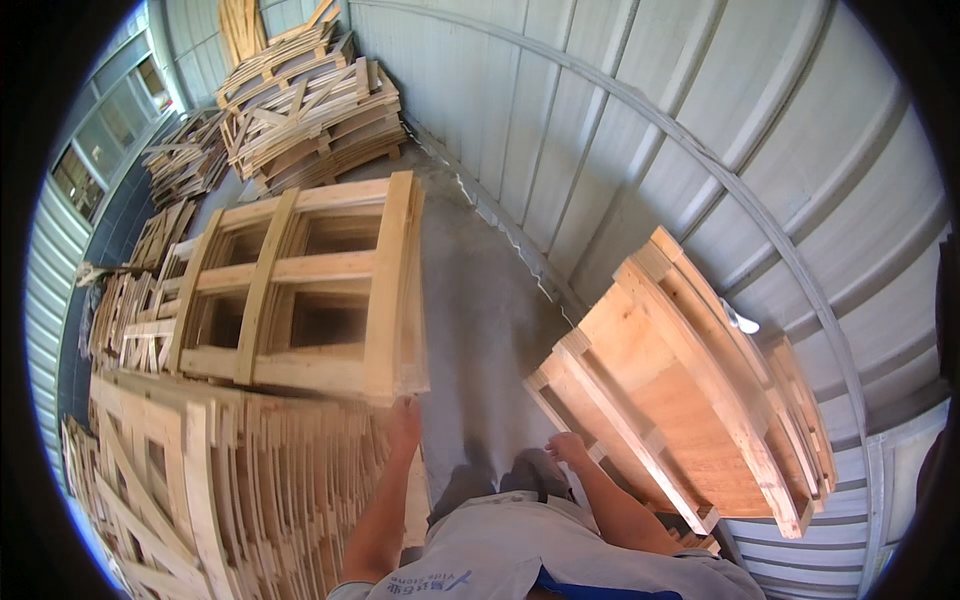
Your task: The person walks through a warehouse, selects a wooden frame from a stack, carries it to a work area, and uses a hammer to secure the frame's joints. The person then places the frame on a workbench.
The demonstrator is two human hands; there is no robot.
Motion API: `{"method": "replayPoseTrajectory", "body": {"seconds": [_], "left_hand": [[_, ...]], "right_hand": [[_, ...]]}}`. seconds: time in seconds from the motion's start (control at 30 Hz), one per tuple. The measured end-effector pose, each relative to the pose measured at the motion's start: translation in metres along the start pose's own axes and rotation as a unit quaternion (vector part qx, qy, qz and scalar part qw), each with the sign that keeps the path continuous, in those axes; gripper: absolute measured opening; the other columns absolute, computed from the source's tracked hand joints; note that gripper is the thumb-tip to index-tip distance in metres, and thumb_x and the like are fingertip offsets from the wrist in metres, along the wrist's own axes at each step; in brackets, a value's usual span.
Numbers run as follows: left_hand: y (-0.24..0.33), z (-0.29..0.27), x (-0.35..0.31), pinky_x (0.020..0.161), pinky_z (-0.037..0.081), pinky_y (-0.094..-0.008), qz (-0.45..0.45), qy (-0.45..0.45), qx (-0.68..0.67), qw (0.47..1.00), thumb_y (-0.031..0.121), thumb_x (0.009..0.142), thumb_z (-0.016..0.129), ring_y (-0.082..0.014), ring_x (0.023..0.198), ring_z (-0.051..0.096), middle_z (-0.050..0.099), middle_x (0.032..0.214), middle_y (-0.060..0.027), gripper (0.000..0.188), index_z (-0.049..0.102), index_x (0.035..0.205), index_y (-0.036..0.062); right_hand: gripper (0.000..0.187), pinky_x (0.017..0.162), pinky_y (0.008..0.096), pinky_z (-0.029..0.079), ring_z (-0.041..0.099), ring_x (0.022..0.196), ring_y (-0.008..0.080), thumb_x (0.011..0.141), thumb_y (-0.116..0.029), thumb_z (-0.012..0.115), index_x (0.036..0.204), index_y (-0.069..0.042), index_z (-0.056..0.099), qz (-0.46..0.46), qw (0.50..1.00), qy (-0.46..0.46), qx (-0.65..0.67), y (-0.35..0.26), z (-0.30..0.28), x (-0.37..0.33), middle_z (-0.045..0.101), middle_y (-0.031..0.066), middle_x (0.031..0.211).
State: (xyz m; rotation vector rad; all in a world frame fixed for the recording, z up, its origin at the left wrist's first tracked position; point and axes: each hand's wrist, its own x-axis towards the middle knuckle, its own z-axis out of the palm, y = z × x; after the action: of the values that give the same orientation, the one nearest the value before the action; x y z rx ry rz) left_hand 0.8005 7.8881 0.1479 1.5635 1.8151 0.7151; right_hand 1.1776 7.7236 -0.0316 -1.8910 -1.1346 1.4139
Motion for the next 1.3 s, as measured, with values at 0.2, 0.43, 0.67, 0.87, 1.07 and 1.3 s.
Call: {"method": "replayPoseTrajectory", "body": {"seconds": [0.2, 0.43, 0.67, 0.87, 1.07, 1.3], "left_hand": [[0.076, 0.010, 0.162, 0.085, 0.046, -0.0446, 0.026, 0.042, 0.015, 0.999, 0.020, 0.089, 0.052, -0.0403, 0.096, 0.059, 0.062, 0.100, -0.0237, 0.026, 0.062, 0.098, -0.0017], [0.102, 0.051, 0.325, 0.093, 0.044, -0.0428, 0.022, 0.129, 0.060, 0.990, 0.018, 0.087, 0.056, -0.0389, 0.107, 0.054, 0.057, 0.111, -0.0231, 0.027, 0.058, 0.103, -0.0045], [0.129, 0.063, 0.415, 0.092, 0.044, -0.0454, -0.055, 0.201, 0.097, 0.973, 0.015, 0.087, 0.058, -0.0400, 0.108, 0.053, 0.056, 0.112, -0.0232, 0.026, 0.057, 0.104, -0.0035], [0.151, 0.072, 0.493, 0.091, 0.044, -0.0461, -0.174, 0.230, 0.064, 0.955, 0.020, 0.089, 0.056, -0.0408, 0.106, 0.054, 0.057, 0.112, -0.0230, 0.028, 0.057, 0.105, -0.0031], [0.145, 0.079, 0.645, 0.095, 0.042, -0.0467, -0.099, 0.331, 0.092, 0.934, 0.017, 0.088, 0.058, -0.0433, 0.112, 0.050, 0.053, 0.121, -0.0267, 0.029, 0.056, 0.107, -0.0042], [0.132, 0.072, 0.772, 0.104, 0.033, -0.0493, -0.291, 0.275, 0.167, 0.901, 0.029, 0.087, 0.058, -0.0371, 0.132, 0.034, 0.037, 0.143, -0.0227, 0.052, 0.049, 0.127, -0.0035]], "right_hand": [[0.022, 0.046, 0.0289, 0.046, 0.059, 0.056, 0.0152, 0.083, -0.020, 0.062, 0.074, -0.001, 0.066, 0.038, 0.997, -0.008, 0.066, -0.082, 0.001, 0.121, 0.064, 0.0090, 0.068], [0.020, 0.047, 0.0292, 0.047, 0.060, 0.059, 0.0152, 0.084, -0.021, 0.062, 0.083, -0.001, 0.066, -0.109, 0.985, -0.118, -0.069, -0.150, -0.017, 0.356, 0.066, 0.0082, 0.075], [0.019, 0.049, 0.0279, 0.048, 0.059, 0.060, 0.0138, 0.086, -0.020, 0.060, 0.085, -0.002, 0.065, 0.044, 0.992, -0.111, -0.041, -0.308, -0.125, 0.533, 0.066, 0.0078, 0.075], [0.023, 0.051, 0.0349, 0.046, 0.057, 0.054, 0.0199, 0.083, -0.022, 0.056, 0.071, -0.005, 0.066, 0.076, 0.989, -0.094, 0.086, -0.418, -0.153, 0.646, 0.060, 0.0084, 0.063], [0.018, 0.050, 0.0309, 0.049, 0.058, 0.056, 0.0155, 0.083, -0.020, 0.061, 0.079, -0.003, 0.065, -0.025, 0.981, -0.180, -0.061, -0.442, -0.172, 0.810, 0.063, 0.0072, 0.069], [0.016, 0.049, 0.0311, 0.049, 0.057, 0.053, 0.0170, 0.081, -0.017, 0.061, 0.073, -0.003, 0.063, 0.100, 0.988, -0.113, -0.038, -0.483, -0.222, 0.883, 0.061, 0.0079, 0.066]]}}
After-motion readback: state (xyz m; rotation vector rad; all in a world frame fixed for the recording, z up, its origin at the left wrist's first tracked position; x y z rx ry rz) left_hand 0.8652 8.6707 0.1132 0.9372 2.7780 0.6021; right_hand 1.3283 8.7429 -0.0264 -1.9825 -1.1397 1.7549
